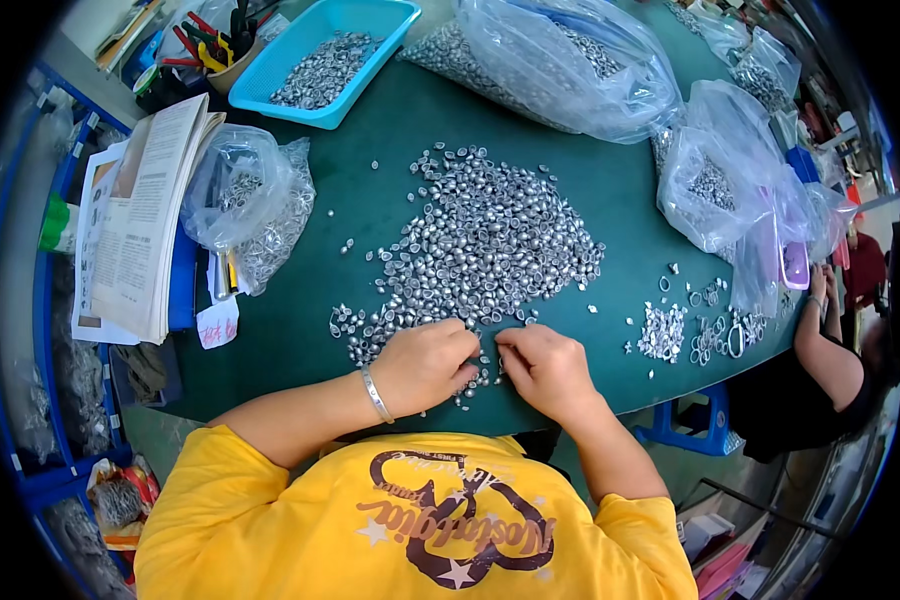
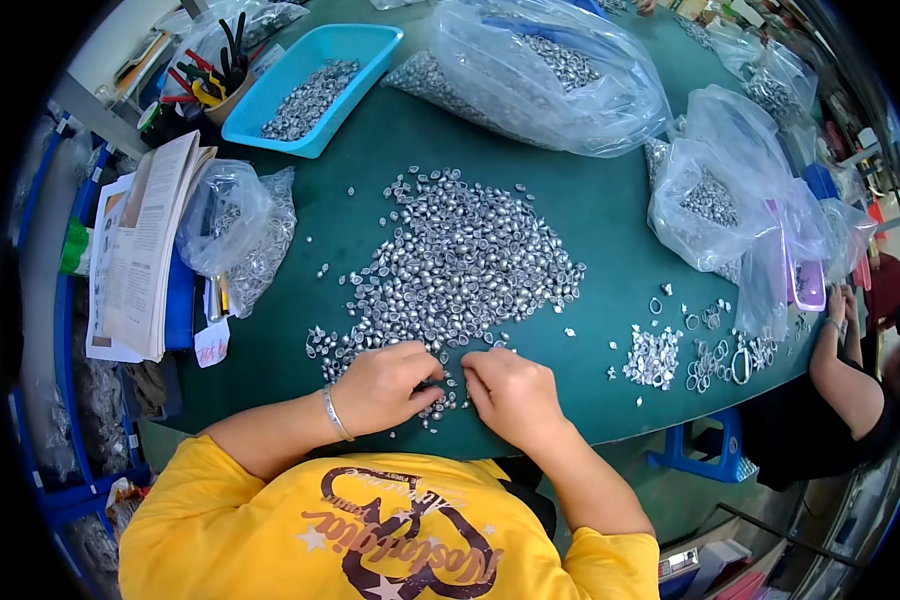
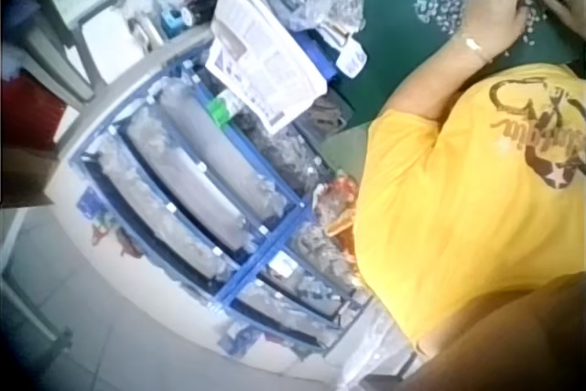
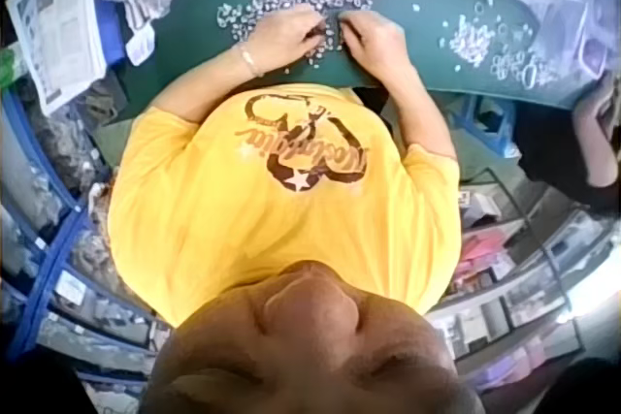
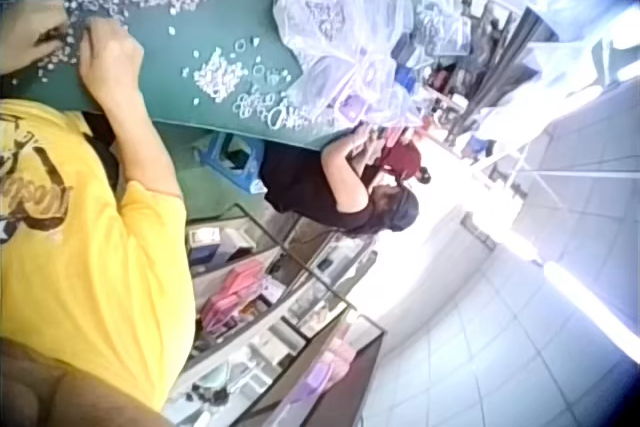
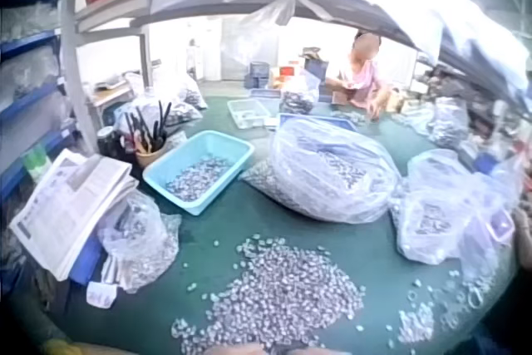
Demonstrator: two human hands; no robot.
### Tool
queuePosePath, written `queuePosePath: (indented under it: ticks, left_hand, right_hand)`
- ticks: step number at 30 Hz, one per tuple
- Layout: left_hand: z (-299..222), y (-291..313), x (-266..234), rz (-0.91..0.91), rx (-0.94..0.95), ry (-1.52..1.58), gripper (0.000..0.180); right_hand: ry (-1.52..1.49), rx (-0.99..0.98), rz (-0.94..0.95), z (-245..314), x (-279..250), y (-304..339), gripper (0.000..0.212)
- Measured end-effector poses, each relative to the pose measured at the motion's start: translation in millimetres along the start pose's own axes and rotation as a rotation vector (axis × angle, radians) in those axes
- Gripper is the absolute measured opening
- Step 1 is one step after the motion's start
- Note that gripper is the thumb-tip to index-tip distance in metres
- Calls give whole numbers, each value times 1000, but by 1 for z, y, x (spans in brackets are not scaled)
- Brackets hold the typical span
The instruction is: The person sorts through a large pile of small silver-colored metallic rings and beads on a green table by hand, picking up individual pieces and moving them to different sections of the workspace.
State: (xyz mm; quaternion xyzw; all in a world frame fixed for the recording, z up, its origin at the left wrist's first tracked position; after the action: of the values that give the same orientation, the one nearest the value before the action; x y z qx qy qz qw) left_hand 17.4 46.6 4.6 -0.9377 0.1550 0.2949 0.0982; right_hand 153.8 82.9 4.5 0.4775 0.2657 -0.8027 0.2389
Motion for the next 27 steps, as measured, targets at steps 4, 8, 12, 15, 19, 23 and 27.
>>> queuePosePath:
  ticks: [4,8,12,15,19,23,27]
  left_hand:
    - [3,-2,6,-31,16,-7,8]
    - [3,-3,14,-43,24,-127,6]
    - [1,-2,10,-18,73,-145,4]
    - [0,-2,5,-29,115,-138,3]
    - [-5,-3,5,0,139,-158,3]
    - [-2,-2,6,6,128,-145,5]
    - [-7,-6,-7,-95,108,89,4]
  right_hand:
    - [-29,-1,-19,2,-5,-2,8]
    - [55,-60,22,9,3,-2,5]
    - [41,-74,24,12,-3,0,9]
    - [41,-103,101,18,-5,-1,10]
    - [73,-81,110,17,1,3,10]
    - [49,-85,117,15,-4,0,11]
    - [-364,67,148,2,-4,-3,10]
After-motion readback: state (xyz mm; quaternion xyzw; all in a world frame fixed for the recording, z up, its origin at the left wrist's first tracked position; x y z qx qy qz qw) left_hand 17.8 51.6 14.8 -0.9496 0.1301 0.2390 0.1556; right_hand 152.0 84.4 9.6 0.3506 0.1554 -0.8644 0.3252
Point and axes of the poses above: each hand's wrist, its own y-axis away from the middle knuckle, its own x-axis out of the palm, z = x × y, the point moved 5 cm from there along -y, towards the middle knuckle, and after that the axes turned 12 degrees about y, right-handed, at the moved point
